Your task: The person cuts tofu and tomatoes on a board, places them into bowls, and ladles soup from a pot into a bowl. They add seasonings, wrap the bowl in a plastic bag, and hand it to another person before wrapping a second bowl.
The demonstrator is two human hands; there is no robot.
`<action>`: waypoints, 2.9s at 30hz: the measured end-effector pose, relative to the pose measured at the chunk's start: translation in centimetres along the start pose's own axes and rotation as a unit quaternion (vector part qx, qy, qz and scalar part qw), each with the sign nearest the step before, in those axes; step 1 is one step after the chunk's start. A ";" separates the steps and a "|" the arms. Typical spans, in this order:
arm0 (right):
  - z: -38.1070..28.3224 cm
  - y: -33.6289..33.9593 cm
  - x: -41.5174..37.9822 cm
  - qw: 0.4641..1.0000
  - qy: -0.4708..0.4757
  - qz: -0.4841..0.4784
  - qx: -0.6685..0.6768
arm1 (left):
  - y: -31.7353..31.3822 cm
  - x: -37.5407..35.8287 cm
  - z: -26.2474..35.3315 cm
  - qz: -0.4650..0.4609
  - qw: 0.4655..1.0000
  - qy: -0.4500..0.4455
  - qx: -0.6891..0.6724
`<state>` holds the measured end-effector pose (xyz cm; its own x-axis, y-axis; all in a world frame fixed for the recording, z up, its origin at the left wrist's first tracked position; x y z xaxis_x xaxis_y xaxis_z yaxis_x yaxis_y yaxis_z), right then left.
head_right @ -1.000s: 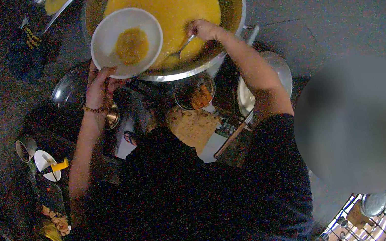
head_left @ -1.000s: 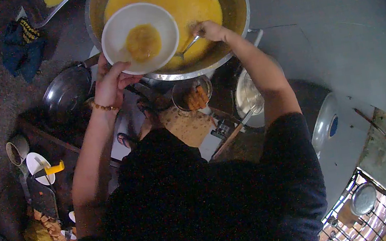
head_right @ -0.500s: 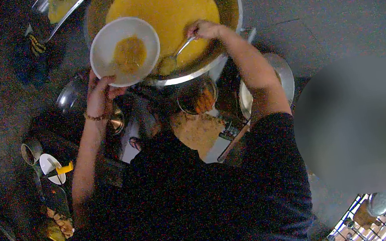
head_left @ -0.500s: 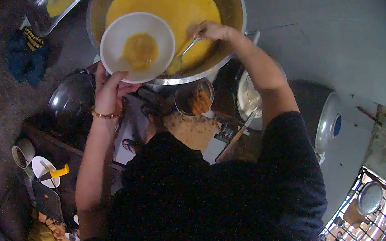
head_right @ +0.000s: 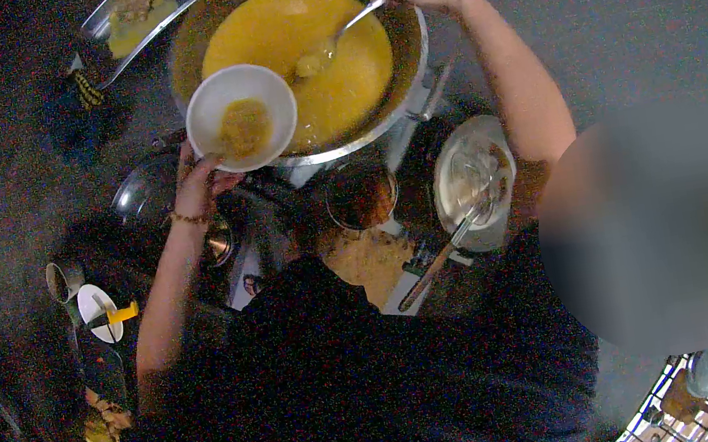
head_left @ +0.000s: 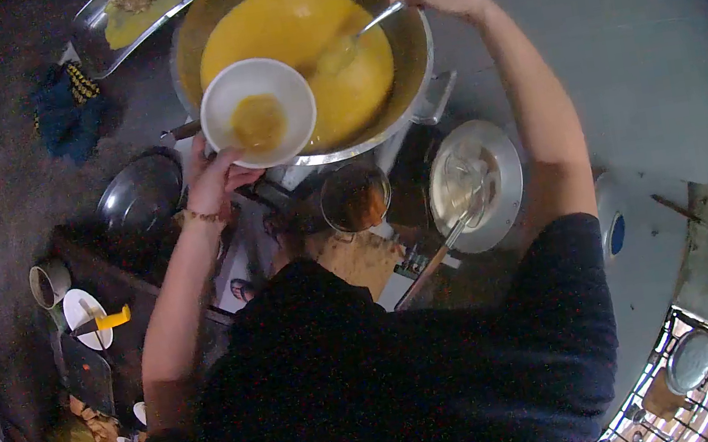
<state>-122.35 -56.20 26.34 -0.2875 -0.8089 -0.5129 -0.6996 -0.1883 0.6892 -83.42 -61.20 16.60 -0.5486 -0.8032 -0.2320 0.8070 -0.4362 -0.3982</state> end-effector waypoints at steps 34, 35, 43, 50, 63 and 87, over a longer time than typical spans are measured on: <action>-45.6 -52.1 -3.1 0.960 0.193 0.151 0.137 | 39.2 -42.5 1.6 0.402 0.897 -0.155 -0.096; -46.4 -54.6 -2.3 0.960 0.196 0.146 0.135 | 40.4 -43.7 0.7 0.395 0.906 -0.140 -0.058; -45.8 -63.6 0.7 0.980 0.127 0.059 0.139 | 40.9 -45.0 -0.4 0.438 0.884 -0.114 -0.114; -39.3 -41.1 -14.0 0.820 0.433 0.375 0.015 | 39.9 -40.6 -1.7 0.327 0.932 -0.103 -0.119; -16.2 -21.1 -1.5 0.700 0.065 0.551 0.450 | 27.1 -27.9 3.4 0.273 0.954 -0.047 -0.113; -1.2 -6.0 -21.3 0.630 0.258 0.388 0.622 | 23.4 -14.3 6.2 0.203 0.979 0.003 -0.029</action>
<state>-111.27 -38.50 33.70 -0.8321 -0.5224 0.1865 -0.5428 0.6975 -0.4678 -55.36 -62.46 16.08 -0.1872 -0.9028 -0.3873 0.9450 -0.0578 -0.3219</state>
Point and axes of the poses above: each hand's wrist, its own x-axis towards the middle knuckle, its own y-axis out of the back of the hand, z = x × y, the point moved 5 cm from there along x, towards the middle knuckle, and after that the axes turned 15 degrees about -y, right-handed, at the moved point
